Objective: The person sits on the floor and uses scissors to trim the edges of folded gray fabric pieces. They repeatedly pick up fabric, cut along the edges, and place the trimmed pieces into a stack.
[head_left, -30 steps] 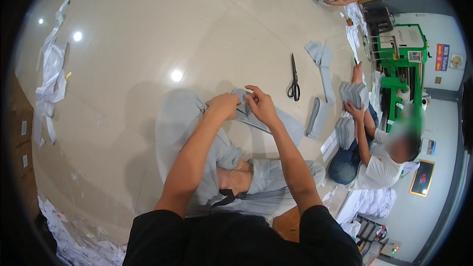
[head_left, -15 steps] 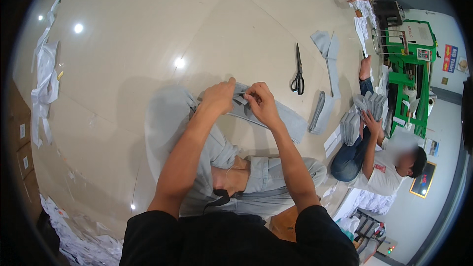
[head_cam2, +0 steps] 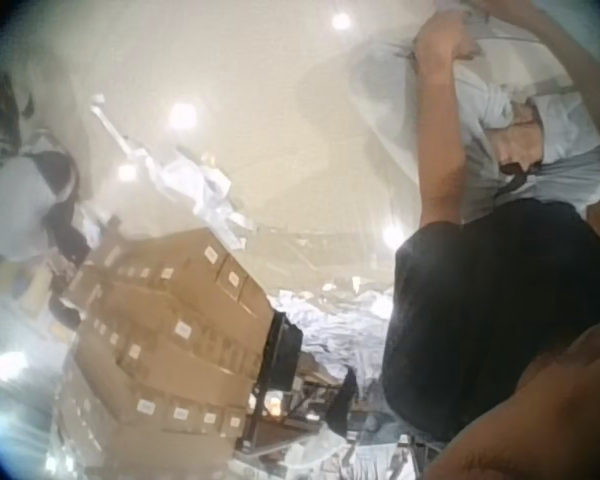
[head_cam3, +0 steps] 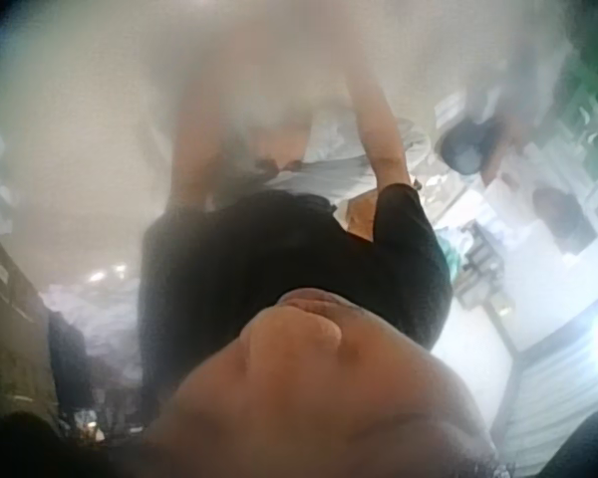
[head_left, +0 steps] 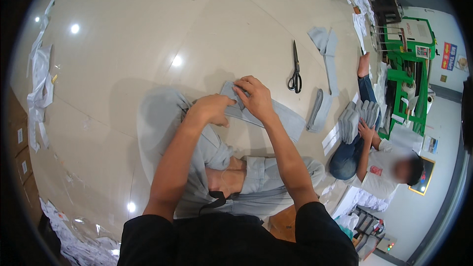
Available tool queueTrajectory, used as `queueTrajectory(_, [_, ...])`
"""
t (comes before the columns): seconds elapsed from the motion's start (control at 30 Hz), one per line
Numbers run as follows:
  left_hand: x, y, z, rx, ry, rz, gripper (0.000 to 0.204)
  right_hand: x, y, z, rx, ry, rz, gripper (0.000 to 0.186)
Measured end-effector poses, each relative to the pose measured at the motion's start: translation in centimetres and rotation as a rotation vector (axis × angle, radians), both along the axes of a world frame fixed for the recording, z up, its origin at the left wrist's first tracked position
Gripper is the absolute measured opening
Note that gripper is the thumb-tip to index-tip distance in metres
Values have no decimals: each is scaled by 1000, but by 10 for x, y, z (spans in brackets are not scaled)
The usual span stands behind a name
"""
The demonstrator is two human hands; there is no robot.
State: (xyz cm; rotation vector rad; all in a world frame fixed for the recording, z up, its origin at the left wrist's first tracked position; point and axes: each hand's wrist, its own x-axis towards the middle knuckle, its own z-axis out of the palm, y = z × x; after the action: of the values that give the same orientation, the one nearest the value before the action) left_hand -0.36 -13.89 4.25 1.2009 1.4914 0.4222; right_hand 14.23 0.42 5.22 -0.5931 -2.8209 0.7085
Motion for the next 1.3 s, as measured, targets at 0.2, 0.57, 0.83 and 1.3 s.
queueTrajectory(0.2, [2, -1, -2, 54, 37, -15, 88, 7, -4, -7, -88, 6, -41, 9])
queueTrajectory(0.57, [0, 2, 2, -3, 9, -35, 90, 7, -4, -6, -86, -1, -9, 15])
queueTrajectory(0.83, [-2, 2, 4, 11, 21, -43, 89, 7, -5, -8, -71, -6, 6, 20])
queueTrajectory(1.3, [-6, -3, 20, 62, 112, 163, 81, 39, -9, 3, -328, 94, -35, 9])
